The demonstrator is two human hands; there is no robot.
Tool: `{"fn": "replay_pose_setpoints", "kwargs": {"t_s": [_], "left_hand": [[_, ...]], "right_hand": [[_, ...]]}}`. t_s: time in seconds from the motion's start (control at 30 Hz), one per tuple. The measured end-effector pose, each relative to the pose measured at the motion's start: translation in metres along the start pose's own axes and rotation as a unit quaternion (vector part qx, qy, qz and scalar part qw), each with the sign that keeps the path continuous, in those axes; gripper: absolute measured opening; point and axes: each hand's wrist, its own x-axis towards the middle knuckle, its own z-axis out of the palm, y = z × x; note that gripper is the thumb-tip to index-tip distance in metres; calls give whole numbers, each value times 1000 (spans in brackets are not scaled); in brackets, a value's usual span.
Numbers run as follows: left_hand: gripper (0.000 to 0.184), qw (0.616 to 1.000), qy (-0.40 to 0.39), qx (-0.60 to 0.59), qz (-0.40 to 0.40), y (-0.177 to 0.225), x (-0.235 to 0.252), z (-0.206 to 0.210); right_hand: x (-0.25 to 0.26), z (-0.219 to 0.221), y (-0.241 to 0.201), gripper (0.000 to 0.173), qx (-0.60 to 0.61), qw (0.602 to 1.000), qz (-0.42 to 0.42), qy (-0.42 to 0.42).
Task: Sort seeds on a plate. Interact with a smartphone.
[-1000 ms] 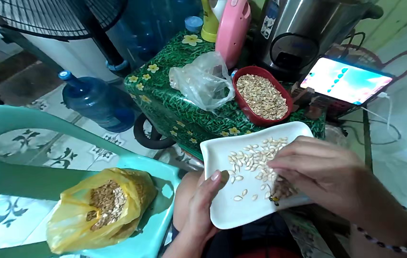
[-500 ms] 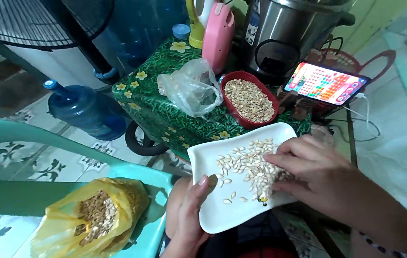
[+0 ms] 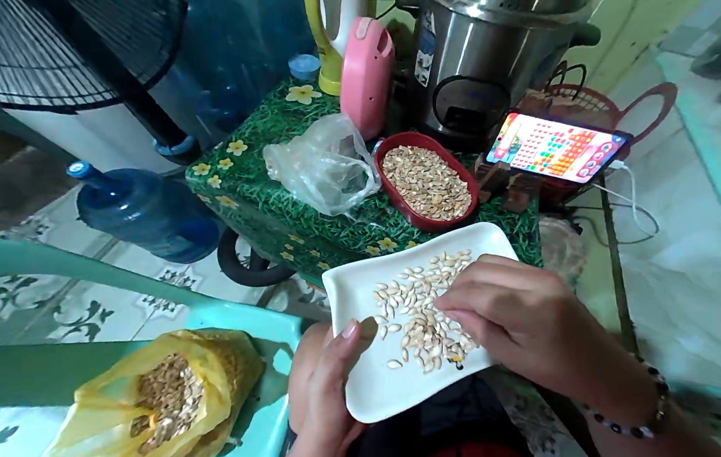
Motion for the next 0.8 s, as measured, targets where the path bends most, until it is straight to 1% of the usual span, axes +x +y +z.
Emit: {"fn": "replay_pose_setpoints", "kwargs": {"t_s": [0.27,0.4,0.57,0.7,0.8], "left_hand": [[31,1000,14,-2,-6,0,0,1],[31,1000,7,-11,-7,0,1,1],[33,1000,8,-20,0,-1,1,-1],[30,1000,15,-14,7,-1,0,-1],[31,1000,17,-14,7,0,0,1]], "right_hand": [[-1,-1,4,20,14,1000,-9,-1],[3,-3,5,21,-20,1000,-9,5],[1,-17,11,26,-79,997,23,-7],[-2,-31,18,23,-115,992,30,34],[-7,-37,20,22,-126,990,42,41]]}}
